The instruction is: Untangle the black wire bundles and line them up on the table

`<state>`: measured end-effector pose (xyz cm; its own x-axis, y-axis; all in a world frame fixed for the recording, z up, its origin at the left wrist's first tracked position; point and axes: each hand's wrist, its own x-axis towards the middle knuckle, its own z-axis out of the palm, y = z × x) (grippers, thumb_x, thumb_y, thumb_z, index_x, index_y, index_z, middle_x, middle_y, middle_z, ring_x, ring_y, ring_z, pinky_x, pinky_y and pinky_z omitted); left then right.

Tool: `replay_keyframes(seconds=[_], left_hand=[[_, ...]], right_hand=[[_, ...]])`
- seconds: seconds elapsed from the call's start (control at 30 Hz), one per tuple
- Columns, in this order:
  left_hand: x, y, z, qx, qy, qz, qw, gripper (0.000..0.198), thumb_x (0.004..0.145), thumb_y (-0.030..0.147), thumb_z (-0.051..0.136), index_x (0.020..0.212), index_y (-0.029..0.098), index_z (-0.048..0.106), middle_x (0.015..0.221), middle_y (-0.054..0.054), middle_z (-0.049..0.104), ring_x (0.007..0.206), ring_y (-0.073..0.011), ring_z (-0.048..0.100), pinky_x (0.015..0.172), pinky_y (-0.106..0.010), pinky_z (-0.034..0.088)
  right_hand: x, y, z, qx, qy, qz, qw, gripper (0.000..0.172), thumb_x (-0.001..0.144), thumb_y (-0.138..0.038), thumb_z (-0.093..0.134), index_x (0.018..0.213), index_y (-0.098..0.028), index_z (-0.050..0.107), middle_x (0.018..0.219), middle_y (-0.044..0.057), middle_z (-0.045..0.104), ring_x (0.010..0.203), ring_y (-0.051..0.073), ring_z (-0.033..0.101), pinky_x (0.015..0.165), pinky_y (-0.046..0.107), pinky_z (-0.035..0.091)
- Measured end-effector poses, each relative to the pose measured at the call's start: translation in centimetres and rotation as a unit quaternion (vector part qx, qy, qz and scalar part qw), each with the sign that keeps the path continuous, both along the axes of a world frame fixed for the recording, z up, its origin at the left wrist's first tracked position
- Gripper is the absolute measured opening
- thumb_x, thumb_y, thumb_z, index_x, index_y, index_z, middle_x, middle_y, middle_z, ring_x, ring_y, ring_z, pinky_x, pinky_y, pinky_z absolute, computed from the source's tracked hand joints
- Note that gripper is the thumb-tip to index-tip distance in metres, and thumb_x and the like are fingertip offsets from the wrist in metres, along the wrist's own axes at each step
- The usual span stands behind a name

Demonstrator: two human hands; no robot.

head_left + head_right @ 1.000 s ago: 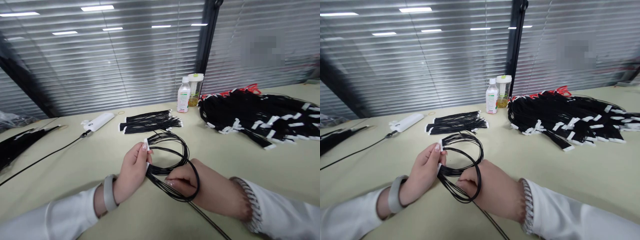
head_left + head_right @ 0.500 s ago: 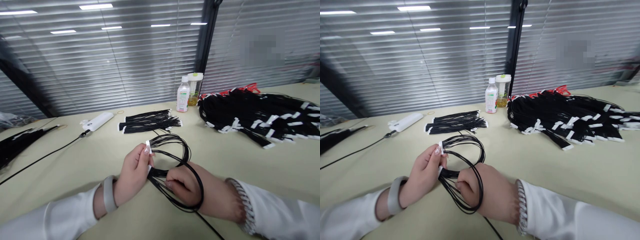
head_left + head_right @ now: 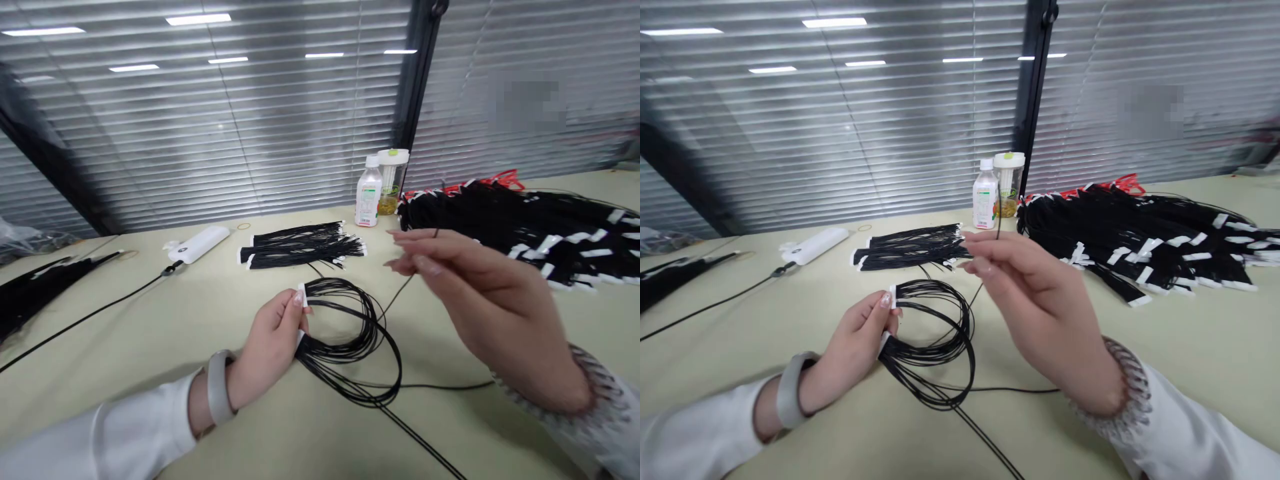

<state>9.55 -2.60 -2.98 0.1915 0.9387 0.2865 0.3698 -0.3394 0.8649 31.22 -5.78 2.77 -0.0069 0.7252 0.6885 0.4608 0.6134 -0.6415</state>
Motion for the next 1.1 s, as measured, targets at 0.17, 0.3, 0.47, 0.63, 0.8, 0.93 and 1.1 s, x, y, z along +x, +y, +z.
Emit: replay_keyframes(seconds=[0.17,0.3,0.47,0.63,0.8,0.93,1.1], left_hand=[[-0.1,-0.3,0.1,0.003,0.015,-0.044,0.999,0.038,0.092,0.036,0.033,0.063,0.018,0.047,0.058,0.002,0.049,0.055,-0.0117,0.045,0.055,-0.024,0.037],[-0.1,-0.7,0.2,0.004,0.012,-0.080,0.997,0.036,0.093,0.033,0.033,0.064,0.018,0.048,0.060,0.002,0.050,0.056,-0.0109,0.045,0.055,-0.023,0.036],[-0.2,-0.8,0.3,-0.001,0.015,-0.126,0.992,0.038,0.094,0.032,0.033,0.062,0.017,0.048,0.059,0.003,0.049,0.053,-0.0095,0.043,0.053,-0.022,0.035],[-0.1,-0.9,0.4,-0.013,0.014,-0.152,0.988,0.038,0.094,0.031,0.032,0.062,0.017,0.047,0.057,0.004,0.046,0.051,-0.0091,0.041,0.051,-0.021,0.034],[0.0,-0.8,0.5,-0.011,0.018,-0.161,0.987,0.038,0.094,0.030,0.032,0.062,0.017,0.047,0.056,0.004,0.046,0.051,-0.0091,0.041,0.050,-0.021,0.034],[-0.1,-0.8,0.6,-0.010,0.022,-0.161,0.987,0.038,0.094,0.030,0.031,0.062,0.017,0.047,0.057,0.003,0.047,0.052,-0.0092,0.042,0.052,-0.021,0.035],[0.0,-1.0,0.7,-0.009,0.022,-0.163,0.986,0.038,0.094,0.029,0.031,0.062,0.017,0.047,0.056,0.003,0.046,0.051,-0.0093,0.042,0.051,-0.021,0.035]], right_hand=[[-0.7,-0.1,-0.9,-0.128,0.033,0.108,0.985,0.033,0.090,-0.022,0.042,0.123,-0.023,0.043,0.058,-0.005,0.057,0.043,0.010,0.046,0.040,0.022,0.040],[-1.3,0.2,-1.6,-0.156,-0.155,0.083,0.972,0.014,0.087,-0.021,0.045,0.078,-0.019,0.056,0.057,-0.003,0.056,0.050,0.009,0.048,0.048,0.022,0.038],[-2.0,0.2,-2.0,-0.155,-0.218,0.070,0.961,0.019,0.086,-0.020,0.050,0.069,-0.018,0.059,0.062,-0.003,0.062,0.055,0.009,0.052,0.054,0.021,0.037],[-2.4,0.0,-2.4,-0.148,-0.234,0.054,0.959,0.019,0.086,-0.019,0.050,0.070,-0.017,0.062,0.063,-0.002,0.064,0.056,0.010,0.055,0.055,0.021,0.036],[-2.4,0.0,-2.7,-0.126,-0.246,0.052,0.960,0.020,0.086,-0.020,0.050,0.071,-0.016,0.062,0.063,-0.001,0.063,0.056,0.010,0.054,0.055,0.022,0.035],[-2.3,0.0,-2.8,-0.120,-0.249,0.065,0.959,0.020,0.086,-0.019,0.049,0.071,-0.016,0.062,0.063,-0.001,0.062,0.057,0.010,0.053,0.055,0.021,0.036],[-2.4,-0.2,-2.8,-0.114,-0.237,0.074,0.962,0.019,0.087,-0.019,0.049,0.072,-0.016,0.061,0.064,-0.002,0.063,0.057,0.009,0.053,0.055,0.020,0.036]])
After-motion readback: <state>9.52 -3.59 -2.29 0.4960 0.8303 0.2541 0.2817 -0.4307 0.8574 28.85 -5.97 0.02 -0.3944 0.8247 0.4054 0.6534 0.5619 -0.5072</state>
